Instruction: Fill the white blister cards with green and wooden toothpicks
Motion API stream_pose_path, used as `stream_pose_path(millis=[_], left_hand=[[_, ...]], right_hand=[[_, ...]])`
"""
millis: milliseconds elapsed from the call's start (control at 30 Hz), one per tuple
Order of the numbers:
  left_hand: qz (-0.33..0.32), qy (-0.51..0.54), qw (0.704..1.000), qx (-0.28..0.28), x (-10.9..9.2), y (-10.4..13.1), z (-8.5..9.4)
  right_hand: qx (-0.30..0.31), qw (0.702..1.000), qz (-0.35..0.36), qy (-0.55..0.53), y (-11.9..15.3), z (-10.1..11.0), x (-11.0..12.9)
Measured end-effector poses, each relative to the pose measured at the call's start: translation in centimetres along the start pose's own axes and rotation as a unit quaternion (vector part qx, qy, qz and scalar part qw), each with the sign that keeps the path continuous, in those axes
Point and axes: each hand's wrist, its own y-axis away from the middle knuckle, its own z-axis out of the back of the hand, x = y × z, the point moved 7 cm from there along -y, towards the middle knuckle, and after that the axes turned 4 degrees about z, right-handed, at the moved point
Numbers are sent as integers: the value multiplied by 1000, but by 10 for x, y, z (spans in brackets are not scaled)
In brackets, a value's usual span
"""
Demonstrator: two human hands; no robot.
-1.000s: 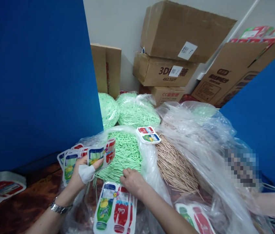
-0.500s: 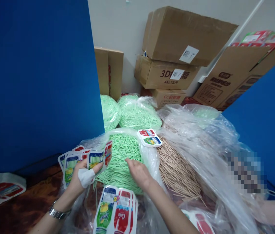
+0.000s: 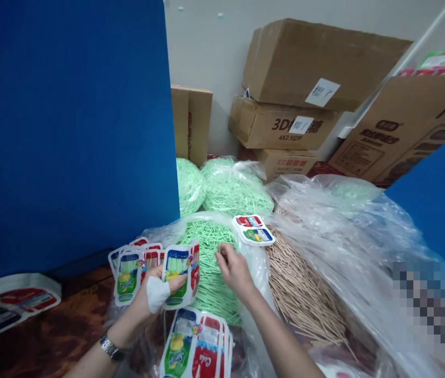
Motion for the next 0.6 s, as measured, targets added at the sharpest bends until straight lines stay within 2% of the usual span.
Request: stream_pose_path(millis=[33,100,167,233,333,433,600], left_hand=[[-5,-22,1000,-4,0,0,0],[-27,-70,997,-4,-3,-1,-2],[-53,-111,992,8,-8,0,-9],[-69,-142,987,26,-13,2,-17],[-77,-178,980,40,-14,6,-24],[-75,-188,978,44,-14,8,-24],[-65,-185,979,54,-22,14,-31]], right_hand=[[-37,997,-27,-55,-1,13,0],[-119,974,-71,-181,-1,38,4],[-182,943,-82,-267,-1,60,17],[-218,919,-76,-320,-2,75,35],[-229,900,-47,-368,-1,86,61],[-218,901,0,-375,1,88,78],[-200,916,32,-346,3,83,84]])
